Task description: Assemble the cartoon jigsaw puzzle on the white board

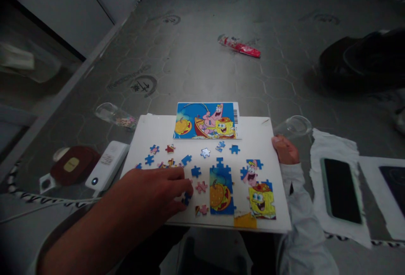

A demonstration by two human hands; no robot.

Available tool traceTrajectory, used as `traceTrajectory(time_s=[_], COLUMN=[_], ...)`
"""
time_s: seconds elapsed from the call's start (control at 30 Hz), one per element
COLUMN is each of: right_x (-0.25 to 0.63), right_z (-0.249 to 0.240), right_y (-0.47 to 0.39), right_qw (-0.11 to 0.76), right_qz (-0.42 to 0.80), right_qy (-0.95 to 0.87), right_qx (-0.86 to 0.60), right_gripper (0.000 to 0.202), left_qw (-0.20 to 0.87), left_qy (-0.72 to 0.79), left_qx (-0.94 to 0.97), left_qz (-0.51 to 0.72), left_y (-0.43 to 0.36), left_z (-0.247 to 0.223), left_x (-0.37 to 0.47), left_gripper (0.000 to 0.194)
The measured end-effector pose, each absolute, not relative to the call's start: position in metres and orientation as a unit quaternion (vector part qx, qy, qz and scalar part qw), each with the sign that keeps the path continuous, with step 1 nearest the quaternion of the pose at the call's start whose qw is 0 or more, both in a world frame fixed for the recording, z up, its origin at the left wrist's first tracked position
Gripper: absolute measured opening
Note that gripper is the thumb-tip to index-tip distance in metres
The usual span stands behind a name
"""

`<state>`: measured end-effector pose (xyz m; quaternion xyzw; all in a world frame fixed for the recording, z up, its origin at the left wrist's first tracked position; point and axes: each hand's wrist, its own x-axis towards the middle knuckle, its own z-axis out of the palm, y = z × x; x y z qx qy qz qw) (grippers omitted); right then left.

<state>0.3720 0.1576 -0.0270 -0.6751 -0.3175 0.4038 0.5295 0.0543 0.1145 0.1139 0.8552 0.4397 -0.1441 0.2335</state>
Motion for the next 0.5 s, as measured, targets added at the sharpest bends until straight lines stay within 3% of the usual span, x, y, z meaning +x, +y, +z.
traceTrajectory(time_s=[0.5], right_x=[0.3641], right_z=[-0.0179], right_y=[0.155], right_qw=[0.531], right_qz=[0.406], right_qy=[-0.317], right_qx=[-0.673], right_gripper=[0.044], left_qw=[0.245], left_qy=[0.424], left_qx=[0.865], left_qz=[-0.111], left_y=[0.1097], left_z=[0.1114], left_x=[0.0539], left_gripper=[0.032])
